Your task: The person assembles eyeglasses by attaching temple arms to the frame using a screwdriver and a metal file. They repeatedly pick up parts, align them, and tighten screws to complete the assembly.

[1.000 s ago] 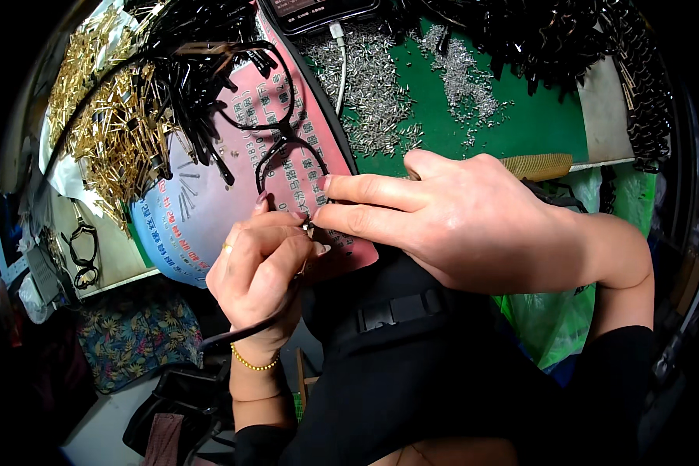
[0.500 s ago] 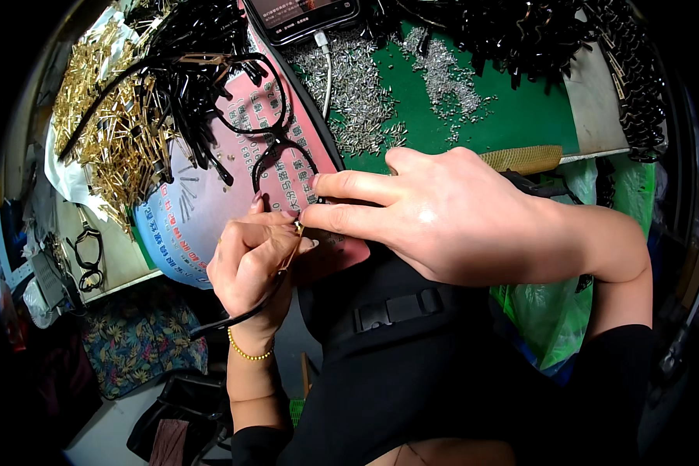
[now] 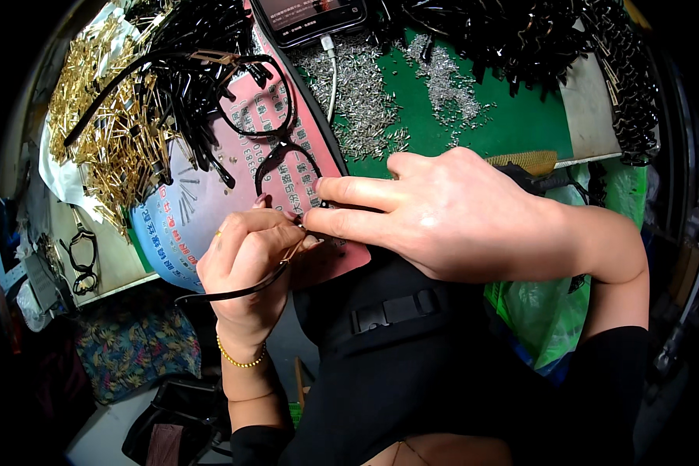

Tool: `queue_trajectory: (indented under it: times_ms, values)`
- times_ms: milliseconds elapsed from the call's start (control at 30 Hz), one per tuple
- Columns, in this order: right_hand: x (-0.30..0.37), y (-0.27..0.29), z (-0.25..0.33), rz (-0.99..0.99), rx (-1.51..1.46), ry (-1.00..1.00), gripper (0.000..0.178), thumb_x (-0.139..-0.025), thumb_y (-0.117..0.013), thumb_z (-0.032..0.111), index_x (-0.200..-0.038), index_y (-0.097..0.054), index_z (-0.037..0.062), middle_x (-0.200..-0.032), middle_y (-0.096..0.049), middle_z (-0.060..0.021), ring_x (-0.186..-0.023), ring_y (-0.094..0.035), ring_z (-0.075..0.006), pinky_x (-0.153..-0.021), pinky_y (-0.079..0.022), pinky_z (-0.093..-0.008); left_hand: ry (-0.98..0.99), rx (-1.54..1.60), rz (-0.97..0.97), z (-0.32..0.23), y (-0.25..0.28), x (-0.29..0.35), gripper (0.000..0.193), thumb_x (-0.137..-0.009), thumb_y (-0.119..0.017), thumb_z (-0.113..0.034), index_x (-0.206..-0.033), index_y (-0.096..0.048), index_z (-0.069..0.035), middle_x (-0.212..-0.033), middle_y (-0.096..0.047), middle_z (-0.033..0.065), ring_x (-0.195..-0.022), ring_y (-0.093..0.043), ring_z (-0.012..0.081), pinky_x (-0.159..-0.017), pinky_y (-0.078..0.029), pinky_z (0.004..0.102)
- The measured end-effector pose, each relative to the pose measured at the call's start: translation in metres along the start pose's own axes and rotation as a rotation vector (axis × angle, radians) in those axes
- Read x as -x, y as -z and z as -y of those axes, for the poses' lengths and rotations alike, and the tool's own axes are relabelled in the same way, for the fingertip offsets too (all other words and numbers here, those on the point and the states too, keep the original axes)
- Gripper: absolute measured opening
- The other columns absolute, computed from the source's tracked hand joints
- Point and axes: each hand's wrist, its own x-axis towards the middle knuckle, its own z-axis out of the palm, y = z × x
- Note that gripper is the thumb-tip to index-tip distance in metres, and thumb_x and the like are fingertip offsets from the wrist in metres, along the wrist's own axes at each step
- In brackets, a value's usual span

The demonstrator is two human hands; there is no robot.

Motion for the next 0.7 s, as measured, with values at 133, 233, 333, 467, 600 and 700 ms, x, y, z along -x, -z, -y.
queue_trajectory:
  times_ms: [133, 233, 333, 467, 600, 700]
  values:
    - [0.003, -0.005, 0.002, -0.066, 0.030, 0.038, 0.040, -0.083, -0.068, 0.018, -0.121, -0.064, 0.0082, -0.113, -0.066, -0.0070, -0.070, -0.067, -0.0277, -0.054, -0.056, -0.0352, -0.025, 0.039, -0.104, 0.006, -0.009, 0.012, 0.028, -0.070, -0.083, -0.001, -0.091, -0.065, -0.008, -0.086, -0.069, 0.0086, -0.078, -0.070, 0.0246, -0.076, -0.061, 0.0381]
    - [0.002, -0.010, 0.004, -0.129, 0.114, 0.052, 0.039, -0.082, -0.069, 0.022, -0.119, -0.066, 0.0096, -0.110, -0.067, -0.0055, -0.069, -0.066, -0.0235, -0.050, -0.055, -0.0319, -0.060, 0.071, -0.144, 0.009, -0.013, 0.017, 0.028, -0.073, -0.081, 0.001, -0.093, -0.063, -0.009, -0.086, -0.070, 0.0088, -0.080, -0.071, 0.0243, -0.086, -0.061, 0.0439]
    - [0.001, -0.015, 0.004, -0.175, 0.253, 0.071, 0.036, -0.083, -0.069, 0.026, -0.116, -0.068, 0.0120, -0.108, -0.068, -0.0033, -0.067, -0.064, -0.0182, -0.048, -0.053, -0.0281, 0.010, 0.101, -0.116, 0.007, -0.010, 0.021, 0.027, -0.074, -0.080, 0.004, -0.092, -0.064, -0.007, -0.092, -0.062, 0.0080, -0.082, -0.071, 0.0228, -0.092, -0.059, 0.0478]
    - [0.000, -0.020, 0.003, -0.235, 0.369, 0.100, 0.031, -0.085, -0.066, 0.027, -0.113, -0.069, 0.0152, -0.109, -0.069, -0.0007, -0.067, -0.062, -0.0135, -0.046, -0.049, -0.0243, 0.031, 0.110, -0.061, 0.005, -0.010, 0.016, 0.029, -0.076, -0.081, 0.007, -0.090, -0.059, -0.005, -0.094, -0.054, 0.0080, -0.087, -0.070, 0.0234, -0.094, -0.058, 0.0496]
    - [-0.004, -0.022, 0.003, -0.271, 0.449, 0.117, 0.028, -0.085, -0.065, 0.025, -0.111, -0.069, 0.0159, -0.111, -0.069, -0.0004, -0.069, -0.060, -0.0121, -0.045, -0.045, -0.0223, 0.040, 0.084, -0.105, 0.007, -0.011, 0.019, 0.027, -0.074, -0.083, 0.003, -0.090, -0.063, -0.005, -0.097, -0.056, 0.0086, -0.086, -0.069, 0.0230, -0.093, -0.058, 0.0458]
    - [-0.005, -0.014, 0.010, -0.184, 0.509, 0.142, 0.036, -0.085, -0.063, 0.024, -0.119, -0.068, 0.0167, -0.114, -0.069, -0.0021, -0.069, -0.059, -0.0111, -0.044, -0.043, -0.0215, -0.010, 0.031, -0.180, 0.006, -0.016, 0.020, 0.025, -0.072, -0.083, 0.001, -0.088, -0.066, -0.006, -0.092, -0.063, 0.0078, -0.080, -0.067, 0.0199, -0.091, -0.059, 0.0421]
